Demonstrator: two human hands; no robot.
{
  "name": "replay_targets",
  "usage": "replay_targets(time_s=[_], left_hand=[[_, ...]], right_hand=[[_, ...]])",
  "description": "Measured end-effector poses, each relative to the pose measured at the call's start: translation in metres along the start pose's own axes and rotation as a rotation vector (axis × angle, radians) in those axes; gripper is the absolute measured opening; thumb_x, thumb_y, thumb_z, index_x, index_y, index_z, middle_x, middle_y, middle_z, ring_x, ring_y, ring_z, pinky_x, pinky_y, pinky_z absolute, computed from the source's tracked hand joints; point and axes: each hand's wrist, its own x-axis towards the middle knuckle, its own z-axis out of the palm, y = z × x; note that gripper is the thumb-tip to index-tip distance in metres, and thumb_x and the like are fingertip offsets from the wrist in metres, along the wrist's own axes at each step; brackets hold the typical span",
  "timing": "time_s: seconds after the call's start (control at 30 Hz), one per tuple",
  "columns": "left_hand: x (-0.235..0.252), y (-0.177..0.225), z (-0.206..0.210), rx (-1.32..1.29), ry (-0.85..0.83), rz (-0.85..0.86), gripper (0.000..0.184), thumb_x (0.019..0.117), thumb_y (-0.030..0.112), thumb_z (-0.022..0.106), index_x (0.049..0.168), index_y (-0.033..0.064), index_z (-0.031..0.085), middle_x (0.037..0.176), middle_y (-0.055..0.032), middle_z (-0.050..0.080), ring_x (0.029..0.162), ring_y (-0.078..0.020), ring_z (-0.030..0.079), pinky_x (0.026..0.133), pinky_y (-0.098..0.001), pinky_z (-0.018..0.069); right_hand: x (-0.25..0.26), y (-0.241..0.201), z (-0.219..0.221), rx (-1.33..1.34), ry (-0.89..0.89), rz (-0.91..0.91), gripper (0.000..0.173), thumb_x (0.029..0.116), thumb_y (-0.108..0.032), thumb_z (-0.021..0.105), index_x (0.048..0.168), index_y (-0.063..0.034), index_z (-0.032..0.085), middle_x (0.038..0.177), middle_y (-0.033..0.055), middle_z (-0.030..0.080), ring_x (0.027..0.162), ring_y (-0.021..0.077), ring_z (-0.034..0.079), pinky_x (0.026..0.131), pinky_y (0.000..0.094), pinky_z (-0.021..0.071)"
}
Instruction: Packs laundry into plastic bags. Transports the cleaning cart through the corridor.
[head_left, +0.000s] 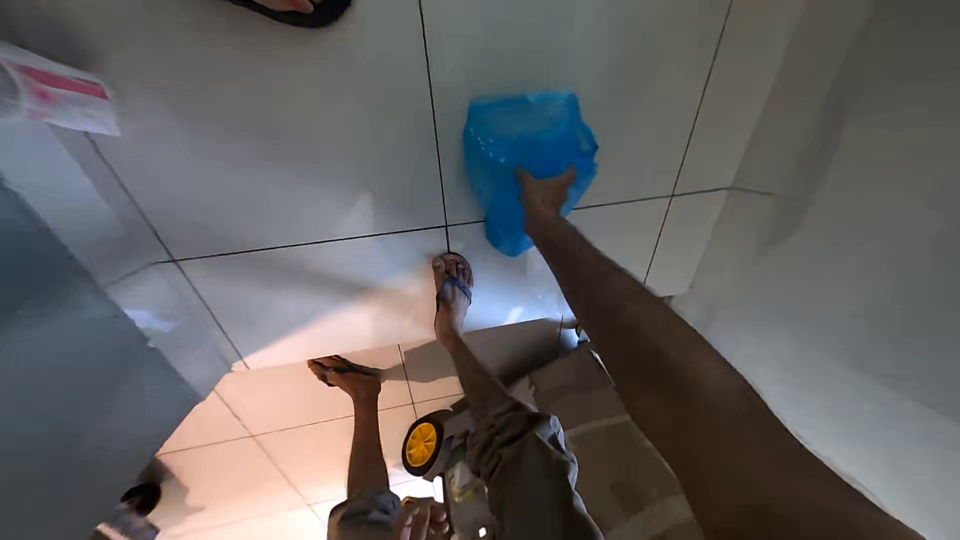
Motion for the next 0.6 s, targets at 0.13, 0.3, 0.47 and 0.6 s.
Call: replay_targets(time_s=[0.13, 0.3, 0.47, 0.6], left_hand=[[-0.006, 0.018, 0.031, -0.081, -0.01, 0.057, 0.028, 0.1089, 0.011, 0.04, 0.118, -0.0054, 0.06, 0.094, -0.0103, 0.072, 0.08, -0.0166, 0.07, 0.071, -0.031, 0.0592], [-0.013, 0.045, 0.026, -0.084, 0.037, 0.171, 0.029, 0.1082, 0.015, 0.045, 0.119, -0.0055, 0.062, 0.094, -0.0106, 0.072, 0.082, -0.0179, 0.07, 0.073, -0.0336, 0.0595], [0.017, 0.154, -0.008, -0.16, -0.025, 0.424, 0.048, 0.1118, 0.036, 0.035, 0.14, 0.0004, 0.049, 0.121, -0.0115, 0.068, 0.104, -0.0214, 0.069, 0.084, -0.0391, 0.06], [0.018, 0.239, -0.039, 0.1, 0.151, 0.772, 0.069, 0.0973, 0.03, 0.069, 0.154, 0.0073, 0.037, 0.155, -0.0131, 0.045, 0.138, -0.0252, 0.049, 0.108, -0.0465, 0.0474]], right_hand=[[-0.025, 0.015, 0.002, -0.191, -0.248, -0.246, 0.032, 0.1036, -0.029, 0.059, 0.116, -0.0009, 0.07, 0.107, 0.0194, 0.072, 0.101, 0.0337, 0.069, 0.091, 0.0555, 0.0532], [-0.162, 0.032, -0.029, -0.208, -0.414, -0.788, 0.027, 0.104, -0.024, 0.06, 0.11, 0.0008, 0.068, 0.116, 0.0203, 0.063, 0.101, 0.0325, 0.066, 0.087, 0.0506, 0.0575], [-0.27, 0.072, -0.068, -0.181, -0.564, -0.99, 0.02, 0.097, -0.027, 0.069, 0.105, -0.0105, 0.077, 0.115, 0.0139, 0.069, 0.106, 0.0266, 0.067, 0.091, 0.046, 0.0585], [-0.312, 0.083, -0.084, -0.099, -0.581, -1.165, 0.014, 0.0958, -0.021, 0.07, 0.098, -0.0095, 0.078, 0.102, 0.0132, 0.073, 0.095, 0.0227, 0.07, 0.086, 0.0384, 0.0596]])
